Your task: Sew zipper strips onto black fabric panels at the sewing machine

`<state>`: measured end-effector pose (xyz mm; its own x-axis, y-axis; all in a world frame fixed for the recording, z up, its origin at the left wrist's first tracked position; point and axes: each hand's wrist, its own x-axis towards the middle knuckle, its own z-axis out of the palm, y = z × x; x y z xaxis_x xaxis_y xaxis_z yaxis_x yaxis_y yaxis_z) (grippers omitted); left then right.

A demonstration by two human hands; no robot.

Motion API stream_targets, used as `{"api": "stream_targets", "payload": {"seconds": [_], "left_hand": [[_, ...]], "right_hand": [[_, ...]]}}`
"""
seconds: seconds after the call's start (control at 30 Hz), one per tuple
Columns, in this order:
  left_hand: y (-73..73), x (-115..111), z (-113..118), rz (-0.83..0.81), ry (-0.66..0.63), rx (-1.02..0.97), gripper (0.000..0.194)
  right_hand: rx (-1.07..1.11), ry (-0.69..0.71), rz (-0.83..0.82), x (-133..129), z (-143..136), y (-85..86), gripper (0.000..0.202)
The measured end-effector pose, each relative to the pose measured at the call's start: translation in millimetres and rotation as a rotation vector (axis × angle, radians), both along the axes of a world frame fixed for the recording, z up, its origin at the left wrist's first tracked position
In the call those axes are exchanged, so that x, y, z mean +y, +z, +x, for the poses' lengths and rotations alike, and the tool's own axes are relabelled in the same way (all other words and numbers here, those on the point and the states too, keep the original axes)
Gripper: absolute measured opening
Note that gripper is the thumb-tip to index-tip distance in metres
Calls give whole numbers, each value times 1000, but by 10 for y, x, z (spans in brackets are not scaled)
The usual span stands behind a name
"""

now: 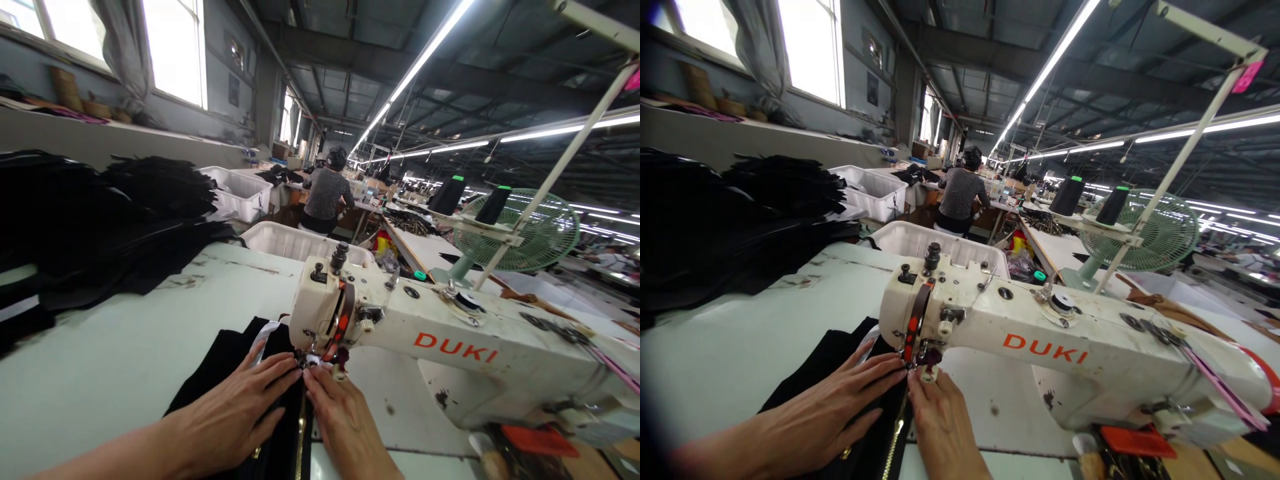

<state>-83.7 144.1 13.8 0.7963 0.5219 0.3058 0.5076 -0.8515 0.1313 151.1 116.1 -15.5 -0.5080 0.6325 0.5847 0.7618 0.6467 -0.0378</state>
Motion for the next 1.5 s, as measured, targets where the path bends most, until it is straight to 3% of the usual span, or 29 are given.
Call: {"api": "stream_targets", "payload": {"seconds": [0.1, 0.17, 0.23, 0.37, 0.4, 0.5, 0.6, 0.7, 0.8, 0.9, 0.97, 1.03, 1.1, 1.17, 1.27, 1.37, 1.5], "left_hand": [[-3, 32, 6, 3, 6, 27, 59], [5, -81, 2, 29, 38, 58, 50], [3, -326, -18, 65, 76, 77, 50], [-71, -929, -107, 198, 29, 37, 85], [-94, -1030, -129, 225, 19, 13, 84], [-85, -1127, -170, 171, 53, -105, 54], [108, -1014, -185, -215, 256, -289, 34], [396, -870, -206, -562, 485, -396, 55], [610, -791, -227, -603, 506, -410, 59], [707, -788, -213, -601, 484, -419, 57], [724, -814, -188, -592, 446, -414, 56], [706, -850, -168, -586, 385, -399, 55], [646, -891, -164, -577, 329, -383, 54], [547, -933, -177, -562, 294, -367, 52], [376, -995, -215, -441, 219, -284, 46], [247, -1042, -238, -208, 118, -163, 41], [134, -1077, -215, -3, -2, -79, 41]], "right_hand": [[-1, -36, -147, -18, -22, 83, 47], [-6, -73, -245, -137, -42, 157, 45], [24, -109, -308, -370, -51, 202, 49], [68, -46, -298, -1001, -65, 121, 78], [47, -7, -260, -1137, -80, 81, 86], [-7, 48, -188, -1378, -167, 12, 91], [121, 20, -264, -1392, -261, 82, 64], [538, -40, -402, -1293, -226, 216, 28], [883, -147, -592, -1155, -3, 356, 43], [902, -178, -699, -1028, 256, 527, 56], [852, -174, -682, -998, 327, 642, 57], [787, -172, -626, -1038, 265, 700, 51], [679, -145, -529, -1141, 90, 653, 40], [476, -85, -367, -1269, -125, 505, 31], [193, -50, -135, -1411, -339, 242, 33], [215, -72, -162, -1444, -346, 131, 27], [214, -58, -116, -1433, -310, 170, 27]]}}
